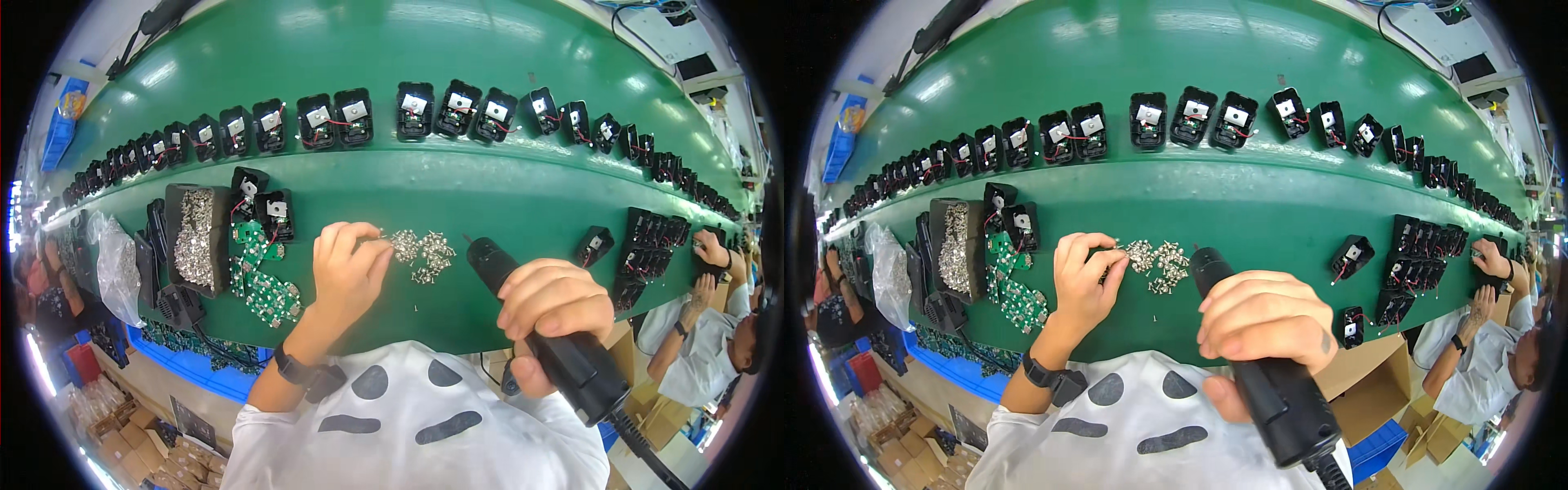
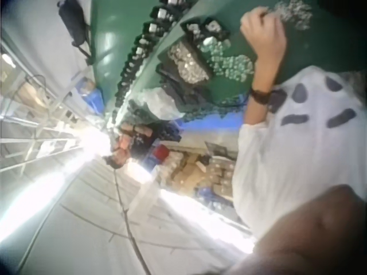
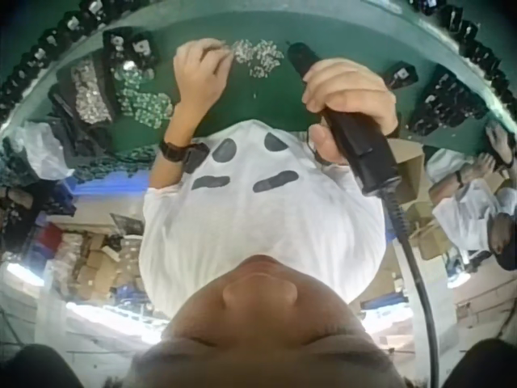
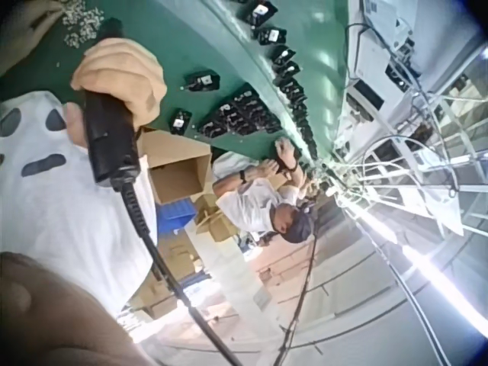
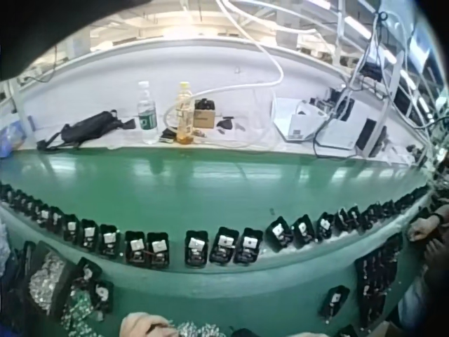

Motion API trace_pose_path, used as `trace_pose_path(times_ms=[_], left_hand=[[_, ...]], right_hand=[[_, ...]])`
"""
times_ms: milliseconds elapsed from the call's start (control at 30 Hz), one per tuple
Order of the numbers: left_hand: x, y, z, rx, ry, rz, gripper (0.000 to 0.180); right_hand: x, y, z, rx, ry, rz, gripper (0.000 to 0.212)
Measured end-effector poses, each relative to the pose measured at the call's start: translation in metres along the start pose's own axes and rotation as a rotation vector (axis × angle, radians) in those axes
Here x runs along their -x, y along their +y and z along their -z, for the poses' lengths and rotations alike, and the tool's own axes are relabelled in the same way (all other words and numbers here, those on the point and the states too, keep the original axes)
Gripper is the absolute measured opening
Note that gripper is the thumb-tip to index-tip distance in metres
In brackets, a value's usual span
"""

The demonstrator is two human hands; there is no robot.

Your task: Assembling small electronic components by driving screws into them with an electric screwdriver.

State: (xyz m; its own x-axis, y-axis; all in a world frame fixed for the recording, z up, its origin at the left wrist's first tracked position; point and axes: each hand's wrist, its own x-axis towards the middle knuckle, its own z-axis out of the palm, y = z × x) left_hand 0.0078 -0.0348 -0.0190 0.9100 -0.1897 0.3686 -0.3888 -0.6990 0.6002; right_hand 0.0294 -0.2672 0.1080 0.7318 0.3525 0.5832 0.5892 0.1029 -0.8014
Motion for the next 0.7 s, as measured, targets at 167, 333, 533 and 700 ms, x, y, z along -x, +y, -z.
trace_pose_path(times_ms=[167,333,533,700], left_hand=[[-0.006,0.009,0.005,0.17,0.117,0.032,0.022],[-0.013,0.019,0.004,0.754,0.118,0.486,0.014],[-0.014,0.022,0.013,0.89,0.012,0.772,0.007],[-0.02,0.021,0.013,1.394,0.059,0.99,0.012]], right_hand=[[-0.003,-0.007,-0.008,-0.112,0.031,-0.038,0.037],[-0.007,-0.008,-0.005,-0.263,0.025,0.02,0.035],[-0.015,-0.002,-0.007,-0.282,0.035,0.065,0.036],[-0.018,0.006,-0.013,-0.353,0.089,0.098,0.037]])
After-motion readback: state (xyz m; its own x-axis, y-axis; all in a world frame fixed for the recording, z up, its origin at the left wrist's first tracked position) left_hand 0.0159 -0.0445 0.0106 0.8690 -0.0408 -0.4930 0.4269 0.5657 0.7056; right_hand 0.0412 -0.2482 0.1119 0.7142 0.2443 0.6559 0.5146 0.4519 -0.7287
